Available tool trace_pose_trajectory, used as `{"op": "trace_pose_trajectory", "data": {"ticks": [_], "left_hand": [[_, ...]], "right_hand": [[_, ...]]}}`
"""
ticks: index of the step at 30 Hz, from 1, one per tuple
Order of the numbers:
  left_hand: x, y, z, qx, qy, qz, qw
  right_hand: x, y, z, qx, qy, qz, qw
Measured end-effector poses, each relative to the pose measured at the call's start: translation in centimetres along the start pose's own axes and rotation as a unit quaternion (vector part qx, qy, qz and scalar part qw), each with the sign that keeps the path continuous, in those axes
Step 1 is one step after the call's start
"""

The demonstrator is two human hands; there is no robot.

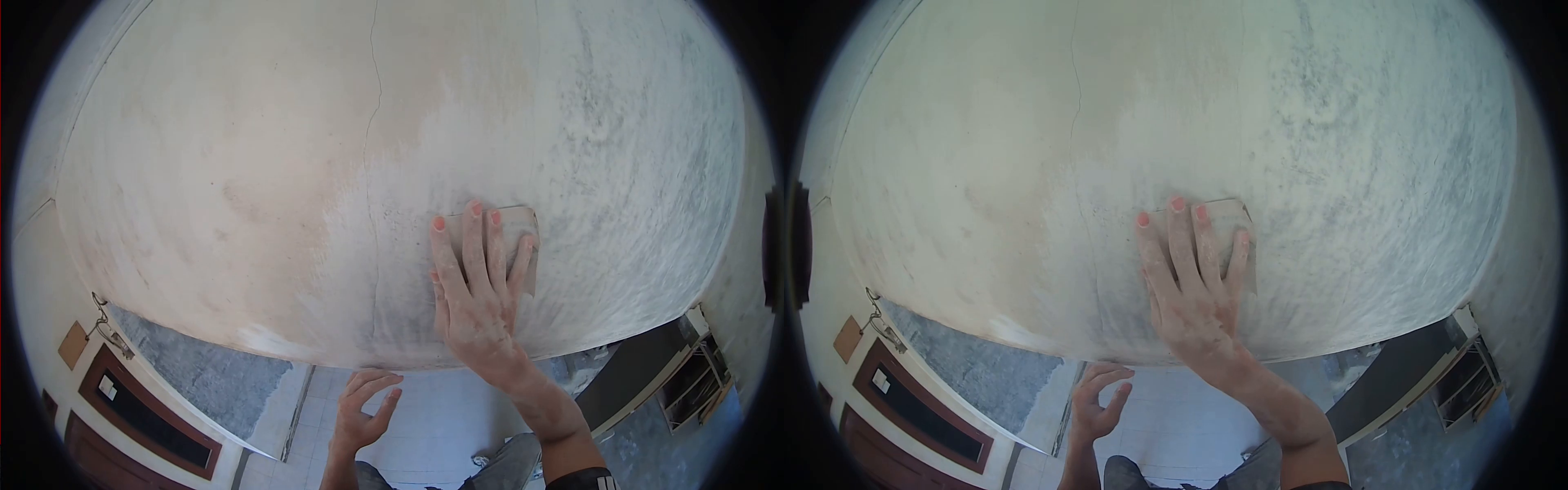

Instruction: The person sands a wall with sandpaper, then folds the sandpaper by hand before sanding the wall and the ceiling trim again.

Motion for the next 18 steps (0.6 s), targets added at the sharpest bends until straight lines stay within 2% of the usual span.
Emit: {"op": "trace_pose_trajectory", "data": {"ticks": [2,5,8,11,16,18], "left_hand": [[-0.4,0.4,0.3,-0.026,-0.016,0.014,0.999],[-0.1,-0.1,-0.4,-0.057,-0.024,-0.007,0.998],[0.4,-2.0,-0.7,-0.045,0.005,-0.050,0.998],[0.6,-1.9,0.5,-0.029,0.016,-0.063,0.997],[0.2,-1.1,0.6,-0.090,-0.034,-0.043,0.994],[0.5,-2.6,-0.7,-0.075,0.005,-0.061,0.995]], "right_hand": [[2.9,-0.3,1.0,0.030,-0.009,0.002,1.000],[8.6,-0.8,1.4,0.061,-0.111,0.010,0.992],[6.1,-0.5,1.4,0.010,-0.053,-0.024,0.998],[-0.4,-0.1,0.2,0.004,0.009,-0.041,0.999],[6.7,0.5,1.0,0.045,-0.048,0.024,0.998],[7.2,0.5,1.1,0.055,-0.061,0.035,0.996]]}}
Point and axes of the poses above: each hand's wrist, its own x-axis towards the middle knuckle, its own z-axis out of the back of the hand, y = z × x, the point moved 6 cm from there along x, towards the middle knuckle, and after that the axes turned 7 degrees about -y, right-handed, at the moved point
